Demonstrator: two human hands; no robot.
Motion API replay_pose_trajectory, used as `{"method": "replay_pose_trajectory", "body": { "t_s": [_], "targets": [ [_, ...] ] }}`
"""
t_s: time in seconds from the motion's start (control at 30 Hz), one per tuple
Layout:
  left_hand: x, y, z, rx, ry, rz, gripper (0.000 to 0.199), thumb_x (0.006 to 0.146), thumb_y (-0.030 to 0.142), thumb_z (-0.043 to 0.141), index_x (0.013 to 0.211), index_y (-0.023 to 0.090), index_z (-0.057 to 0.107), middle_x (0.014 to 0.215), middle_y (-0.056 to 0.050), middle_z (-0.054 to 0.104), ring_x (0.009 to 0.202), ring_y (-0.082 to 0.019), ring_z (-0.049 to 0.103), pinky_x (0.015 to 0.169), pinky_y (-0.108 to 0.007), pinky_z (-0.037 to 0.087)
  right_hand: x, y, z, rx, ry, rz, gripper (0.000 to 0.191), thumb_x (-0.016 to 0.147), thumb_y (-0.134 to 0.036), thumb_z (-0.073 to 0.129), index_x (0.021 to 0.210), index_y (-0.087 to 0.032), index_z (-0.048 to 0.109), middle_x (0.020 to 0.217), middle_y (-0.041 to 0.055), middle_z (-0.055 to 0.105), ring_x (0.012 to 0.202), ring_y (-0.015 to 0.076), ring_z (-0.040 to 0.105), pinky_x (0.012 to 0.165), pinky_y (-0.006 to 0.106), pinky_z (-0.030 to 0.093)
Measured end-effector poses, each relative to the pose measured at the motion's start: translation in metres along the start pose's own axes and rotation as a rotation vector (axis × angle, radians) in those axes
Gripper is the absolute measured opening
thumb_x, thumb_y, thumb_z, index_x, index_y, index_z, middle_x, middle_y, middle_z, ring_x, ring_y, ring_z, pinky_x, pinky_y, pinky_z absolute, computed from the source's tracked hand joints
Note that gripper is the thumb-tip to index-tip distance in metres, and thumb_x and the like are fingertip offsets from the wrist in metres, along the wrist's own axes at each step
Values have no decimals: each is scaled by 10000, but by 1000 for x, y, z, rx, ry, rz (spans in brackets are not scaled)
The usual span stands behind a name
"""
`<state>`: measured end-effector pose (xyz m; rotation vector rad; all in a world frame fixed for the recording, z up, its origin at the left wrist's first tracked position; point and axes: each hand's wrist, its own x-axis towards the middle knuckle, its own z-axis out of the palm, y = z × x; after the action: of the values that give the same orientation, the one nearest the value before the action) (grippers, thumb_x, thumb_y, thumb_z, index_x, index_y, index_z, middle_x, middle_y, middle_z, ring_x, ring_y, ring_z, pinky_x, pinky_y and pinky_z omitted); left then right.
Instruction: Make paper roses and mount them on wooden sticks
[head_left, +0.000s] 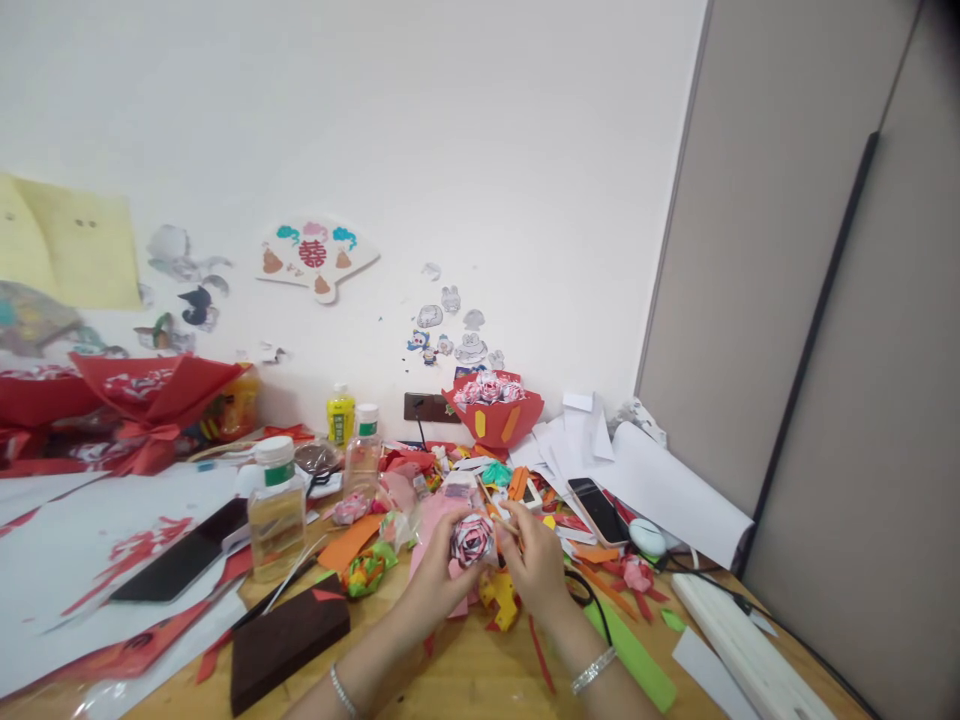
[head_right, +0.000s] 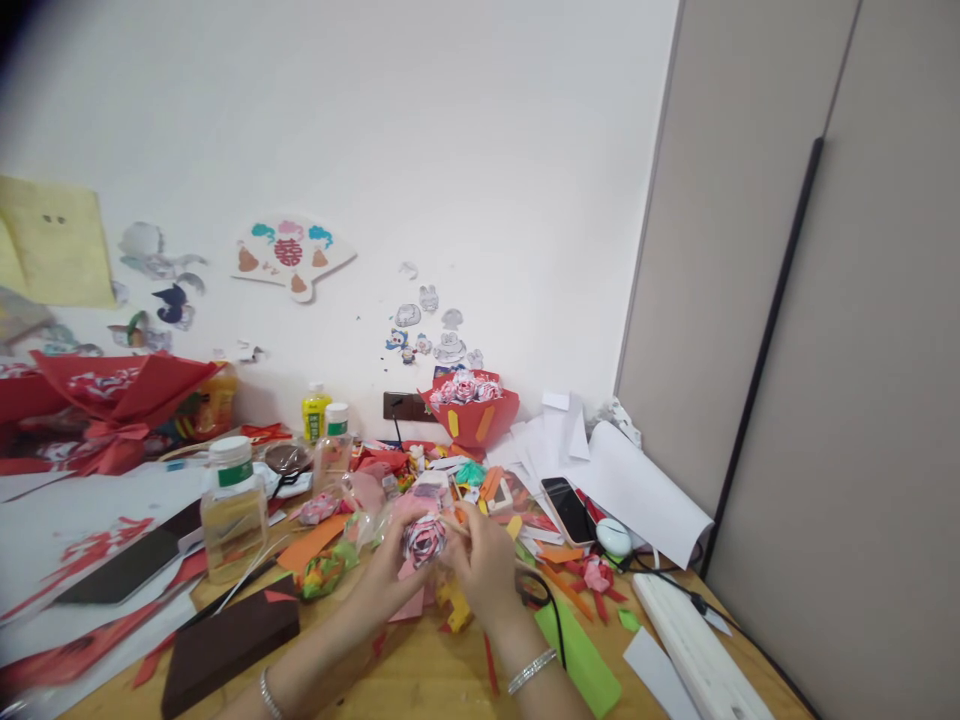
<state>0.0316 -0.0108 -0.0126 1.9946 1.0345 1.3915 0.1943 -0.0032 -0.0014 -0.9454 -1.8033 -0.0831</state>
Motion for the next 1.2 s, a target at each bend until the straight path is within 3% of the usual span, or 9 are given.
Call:
{"method": "replay_pose_trajectory", "body": {
  "t_s": [0.1, 0.2, 0.33, 0.5, 0.6, 0.8, 1.0, 1.2],
  "targets": [
    [2, -6, 2, -83, 18, 39, 478, 740, 242, 598, 1195, 196, 458, 1208, -108, 540, 1141, -274, 500, 962, -403, 417, 0, 1, 1, 59, -38, -31, 253, 900, -295, 389, 947, -198, 618, 830, 41, 692, 749, 175, 640, 648, 252, 452],
    [3, -6, 1, -152, 22, -8, 502, 740, 258, 585, 1218, 196, 444, 1257, -111, 526, 1188, -279, 474, 985, -404, 399, -3, 3, 5, 104, -57, -83, 260, 885, -262, 392, 1007, -194, 612, 893, 56, 697, 791, 176, 644, 686, 259, 462],
    [4, -1, -2, -81, 69, -33, 551, 699, 273, 615, 1208, 181, 428, 1283, -125, 499, 1232, -286, 431, 1025, -420, 348, -8, 1, 11, 115, -72, -114, 251, 860, -262, 425, 1016, -189, 606, 888, 64, 696, 782, 185, 643, 682, 270, 464],
    [5, -1, -2, 67, 224, 8, 503, 627, 244, 657, 1077, 190, 440, 1089, -92, 564, 1062, -275, 547, 910, -424, 439, -9, -8, 10, 77, -78, -120, 246, 883, -361, 420, 923, -193, 595, 765, 40, 657, 687, 176, 609, 611, 260, 431],
    [5, -1, -1, 146, 213, 53, 386, 655, 221, 625, 1007, 204, 467, 984, -62, 585, 966, -253, 584, 847, -408, 474, -10, -9, 11, 30, -18, -88, 279, 920, -353, 346, 987, -180, 554, 775, 48, 639, 691, 178, 605, 604, 260, 421],
    [2, -7, 1, 148, 128, 62, 511, 686, 217, 605, 1174, 179, 458, 1186, -137, 562, 1142, -293, 515, 959, -446, 414, -8, -3, 16, -149, 64, -64, 307, 956, -310, 292, 880, -189, 564, 737, 44, 628, 670, 176, 593, 599, 258, 403],
    [-1, -16, 3, 132, 160, 43, 683, 710, 235, 598, 1329, 183, 313, 1315, -148, 481, 1229, -294, 452, 1008, -450, 373, -10, -5, 19, -99, 32, -70, 250, 929, -335, 388, 854, -188, 577, 739, 42, 622, 689, 180, 584, 612, 260, 406],
    [-1, -18, 2, 153, 153, 41, 704, 736, 250, 599, 1360, 208, 275, 1356, -136, 444, 1271, -288, 407, 1032, -439, 350, -9, -6, 22, 134, 2, 127, 199, 880, -338, 486, 793, -192, 589, 735, 26, 630, 688, 169, 588, 625, 251, 413]
  ]
}}
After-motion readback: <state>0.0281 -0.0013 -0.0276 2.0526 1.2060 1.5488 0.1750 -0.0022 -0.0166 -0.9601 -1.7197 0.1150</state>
